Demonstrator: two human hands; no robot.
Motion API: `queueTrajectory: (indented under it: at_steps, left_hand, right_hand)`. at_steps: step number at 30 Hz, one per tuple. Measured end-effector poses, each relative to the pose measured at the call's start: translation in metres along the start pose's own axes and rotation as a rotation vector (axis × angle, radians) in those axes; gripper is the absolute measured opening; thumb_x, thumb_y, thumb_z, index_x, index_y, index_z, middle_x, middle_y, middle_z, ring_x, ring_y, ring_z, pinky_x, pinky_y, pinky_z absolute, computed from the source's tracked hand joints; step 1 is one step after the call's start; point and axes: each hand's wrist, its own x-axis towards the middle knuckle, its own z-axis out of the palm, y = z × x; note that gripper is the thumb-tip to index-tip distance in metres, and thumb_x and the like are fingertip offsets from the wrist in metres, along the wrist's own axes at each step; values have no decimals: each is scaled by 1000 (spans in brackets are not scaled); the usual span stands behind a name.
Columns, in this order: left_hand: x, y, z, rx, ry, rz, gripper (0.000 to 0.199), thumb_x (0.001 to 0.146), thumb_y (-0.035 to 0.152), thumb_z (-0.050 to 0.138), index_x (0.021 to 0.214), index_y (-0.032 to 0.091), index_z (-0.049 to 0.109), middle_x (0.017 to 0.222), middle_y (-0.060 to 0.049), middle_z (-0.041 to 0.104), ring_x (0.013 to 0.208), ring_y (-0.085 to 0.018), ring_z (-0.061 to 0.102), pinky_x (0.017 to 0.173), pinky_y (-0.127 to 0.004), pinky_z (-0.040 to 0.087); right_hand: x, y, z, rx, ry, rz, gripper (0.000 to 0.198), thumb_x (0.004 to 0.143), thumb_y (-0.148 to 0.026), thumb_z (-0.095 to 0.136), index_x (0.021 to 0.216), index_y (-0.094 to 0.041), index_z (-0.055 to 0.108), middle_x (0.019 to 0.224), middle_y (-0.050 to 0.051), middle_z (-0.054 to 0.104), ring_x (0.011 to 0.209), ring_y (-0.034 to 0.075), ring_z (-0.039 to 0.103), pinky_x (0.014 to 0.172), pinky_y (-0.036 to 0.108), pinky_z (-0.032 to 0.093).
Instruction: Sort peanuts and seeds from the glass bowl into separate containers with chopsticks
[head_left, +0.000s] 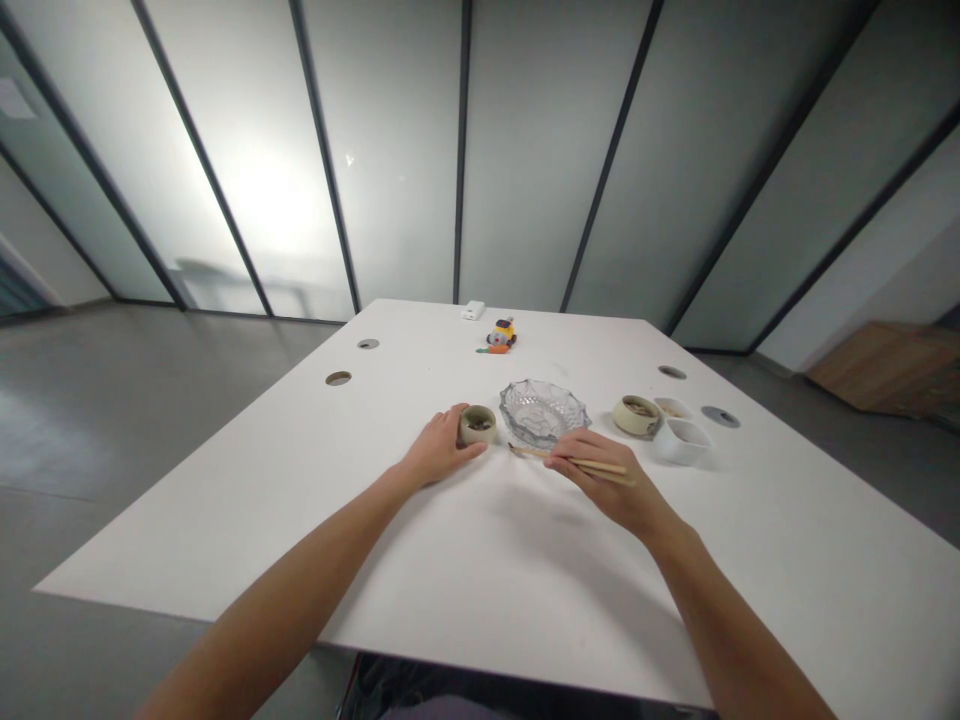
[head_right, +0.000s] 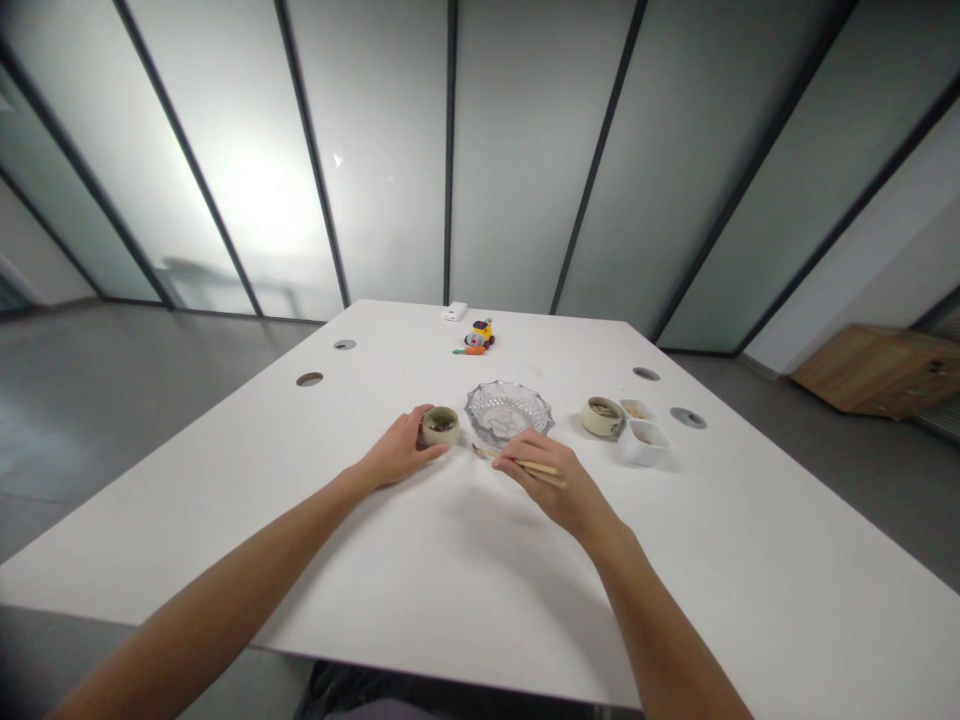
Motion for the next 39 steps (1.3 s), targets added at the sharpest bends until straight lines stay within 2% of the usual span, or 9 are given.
queueTrajectory:
  at_steps: [4,12,16,21,24,27,29,32,39]
  left_hand:
    - [0,0,0,-5,4,-2,64,90,43,73,145,23,49,134,-14,67,122,-37,62,102,-50,51]
    - [0,1,0,-19,-3,-17,64,89,44,74,145,23,50,132,-13,68,122,-36,62,103,-49,51]
    - [-1,3,-1,-36,10,3,60,88,42,74,142,25,53,129,-12,69,118,-35,64,101,-49,52]
    - [-5,7,-4,-43,9,16,59,88,44,75,140,27,55,130,-11,69,117,-35,65,99,-49,53]
    - [-7,7,-4,-40,3,-4,61,86,43,76,141,26,55,131,-11,68,119,-36,65,102,-49,52]
    - [-10,6,-3,-33,-2,-17,61,86,44,78,139,26,56,131,-11,68,118,-36,65,101,-49,52]
    - [-13,6,-3,-32,-3,-24,62,85,45,79,140,26,55,130,-11,68,118,-36,65,101,-49,52]
    - [-16,6,-1,-18,-11,-21,62,85,43,79,139,26,55,128,-11,69,117,-36,65,99,-49,52]
    - [-24,6,-1,-9,-18,-26,65,84,42,79,142,29,52,129,-10,70,116,-35,65,101,-50,51]
  right_hand:
    - [1,-3,-1,14,49,7,23,103,-39,63,87,-26,73,92,3,75,84,20,71,77,33,57]
    - [3,1,-16,66,261,109,34,96,-54,68,79,-25,74,80,4,75,76,20,70,71,34,57]
    - [13,3,-15,76,389,131,39,95,-60,67,80,-25,75,78,4,75,73,20,69,67,33,56]
    - [33,-2,-9,85,331,152,45,93,-65,65,78,-23,74,77,4,74,70,20,69,64,32,57]
    - [37,-2,-24,63,358,191,44,93,-64,66,87,-22,75,80,5,76,73,21,72,63,31,57]
    - [37,3,-52,-6,417,268,43,91,-66,69,92,-22,74,82,5,77,74,22,75,59,30,56]
    - [36,7,-68,-78,390,321,44,89,-67,70,88,-23,73,78,5,77,71,23,75,55,29,53]
    - [36,13,-82,-128,272,350,48,87,-71,69,78,-24,72,71,3,76,64,21,72,52,29,50]
    - [40,22,-77,-115,57,369,49,87,-72,69,75,-25,74,67,1,73,58,17,66,50,28,45]
